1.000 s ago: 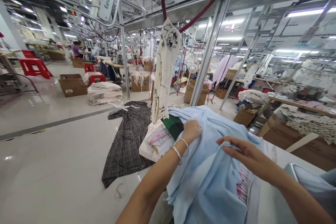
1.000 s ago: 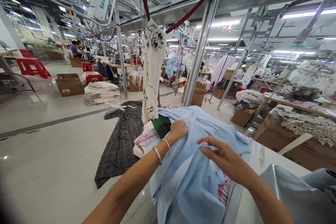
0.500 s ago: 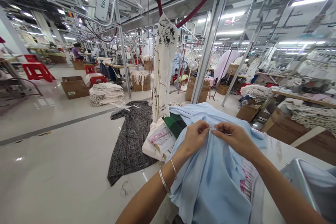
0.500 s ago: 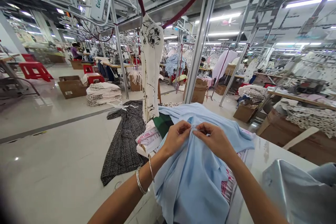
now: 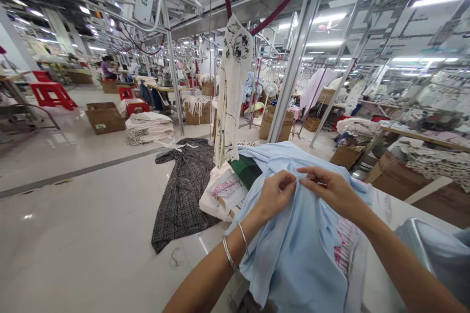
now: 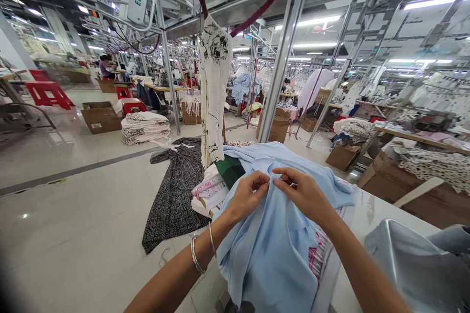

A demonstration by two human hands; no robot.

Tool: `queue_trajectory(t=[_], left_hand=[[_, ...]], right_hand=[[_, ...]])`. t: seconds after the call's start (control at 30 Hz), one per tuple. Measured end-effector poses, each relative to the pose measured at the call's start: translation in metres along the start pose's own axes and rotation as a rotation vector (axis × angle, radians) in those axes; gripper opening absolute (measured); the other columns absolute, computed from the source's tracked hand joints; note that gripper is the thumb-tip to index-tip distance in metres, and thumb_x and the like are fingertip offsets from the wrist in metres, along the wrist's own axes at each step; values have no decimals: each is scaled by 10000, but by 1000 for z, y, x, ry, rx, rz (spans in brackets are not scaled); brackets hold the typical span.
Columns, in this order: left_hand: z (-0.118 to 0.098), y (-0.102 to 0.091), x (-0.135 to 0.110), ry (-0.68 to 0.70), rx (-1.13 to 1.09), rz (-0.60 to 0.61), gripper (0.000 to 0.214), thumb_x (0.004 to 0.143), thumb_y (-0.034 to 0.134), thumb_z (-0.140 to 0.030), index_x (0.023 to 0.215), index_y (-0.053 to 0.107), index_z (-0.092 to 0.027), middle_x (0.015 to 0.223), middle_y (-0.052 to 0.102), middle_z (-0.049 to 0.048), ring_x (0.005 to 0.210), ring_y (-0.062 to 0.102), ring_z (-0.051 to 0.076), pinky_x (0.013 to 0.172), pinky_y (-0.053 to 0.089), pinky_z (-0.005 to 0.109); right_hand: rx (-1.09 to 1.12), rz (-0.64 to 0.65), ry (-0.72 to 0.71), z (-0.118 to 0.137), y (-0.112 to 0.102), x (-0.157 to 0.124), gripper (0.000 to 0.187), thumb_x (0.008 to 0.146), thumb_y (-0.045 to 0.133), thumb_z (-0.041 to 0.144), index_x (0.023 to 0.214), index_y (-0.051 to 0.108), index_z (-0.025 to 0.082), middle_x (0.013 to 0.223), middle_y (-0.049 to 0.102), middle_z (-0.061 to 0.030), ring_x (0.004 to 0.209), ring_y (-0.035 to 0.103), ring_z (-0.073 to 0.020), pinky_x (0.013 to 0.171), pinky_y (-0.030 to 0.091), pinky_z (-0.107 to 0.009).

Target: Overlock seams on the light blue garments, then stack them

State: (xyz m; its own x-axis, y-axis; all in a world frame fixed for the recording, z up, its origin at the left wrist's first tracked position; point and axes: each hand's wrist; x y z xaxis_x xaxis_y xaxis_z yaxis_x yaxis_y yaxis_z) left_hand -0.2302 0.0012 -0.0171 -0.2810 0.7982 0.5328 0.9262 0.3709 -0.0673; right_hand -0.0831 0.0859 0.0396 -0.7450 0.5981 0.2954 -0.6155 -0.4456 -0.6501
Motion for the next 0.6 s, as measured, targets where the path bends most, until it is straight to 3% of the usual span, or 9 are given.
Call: queue_trajectory(t=[0.1, 0.23, 0.33, 0.43, 0.5, 0.6], left_hand=[[0, 1, -2, 7, 8, 1, 74, 824, 506, -157, 826, 580, -161, 722, 575, -15, 660, 511, 105, 640, 419, 213], [-3, -1, -4, 93, 79, -21, 161, 811, 488, -106, 946, 541, -176, 754, 583, -18, 668, 544, 106, 658, 449, 213], [-5, -11, -8, 268, 308, 51, 299, 813, 446, -55, 1074, 504, -188, 892, 597, 17, 796, 570, 132, 755, 465, 242], [-5, -24, -20, 386, 586, 156, 234, 808, 408, -27, 905, 562, -174, 925, 568, 52, 845, 547, 155, 767, 458, 254], [-8, -32, -31, 398, 701, 109, 217, 786, 408, -16, 801, 562, -168, 856, 556, 53, 796, 537, 160, 718, 454, 255], [-22, -35, -47, 393, 763, -87, 150, 779, 451, -60, 775, 562, -162, 795, 568, 49, 770, 540, 168, 698, 445, 268]], right_hand=[[-35, 26, -15, 1, -1, -1, 343, 842, 581, 510, 968, 662, 202, 874, 658, -33, 862, 610, -196, 773, 480, -318], [-96, 12, -61, 9, -1, 0, 313, 854, 562, 502, 928, 662, 214, 860, 676, -26, 804, 614, -193, 712, 480, -318], [-160, -42, -119, 21, -2, -1, 274, 871, 543, 468, 911, 643, 216, 845, 651, -20, 769, 578, -177, 687, 448, -312], [-238, -130, -175, 35, -4, -2, 247, 890, 518, 434, 920, 619, 211, 852, 628, -20, 763, 555, -168, 658, 427, -300], [-288, -171, -218, 44, -5, -3, 237, 895, 513, 423, 928, 613, 210, 846, 624, -16, 755, 556, -161, 633, 432, -285], [-312, -176, -266, 57, -2, -1, 216, 896, 522, 409, 930, 613, 216, 844, 636, -7, 759, 569, -154, 614, 449, -264]])
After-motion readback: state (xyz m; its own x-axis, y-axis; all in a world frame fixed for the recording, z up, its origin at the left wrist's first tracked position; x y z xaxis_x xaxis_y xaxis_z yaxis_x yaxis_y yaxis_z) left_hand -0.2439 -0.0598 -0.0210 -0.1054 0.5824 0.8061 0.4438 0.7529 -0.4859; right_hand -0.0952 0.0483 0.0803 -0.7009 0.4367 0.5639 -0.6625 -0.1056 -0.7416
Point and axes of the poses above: each hand's wrist, its own x-axis towards the middle knuckle, its own y-axis out of the palm, z = x × y
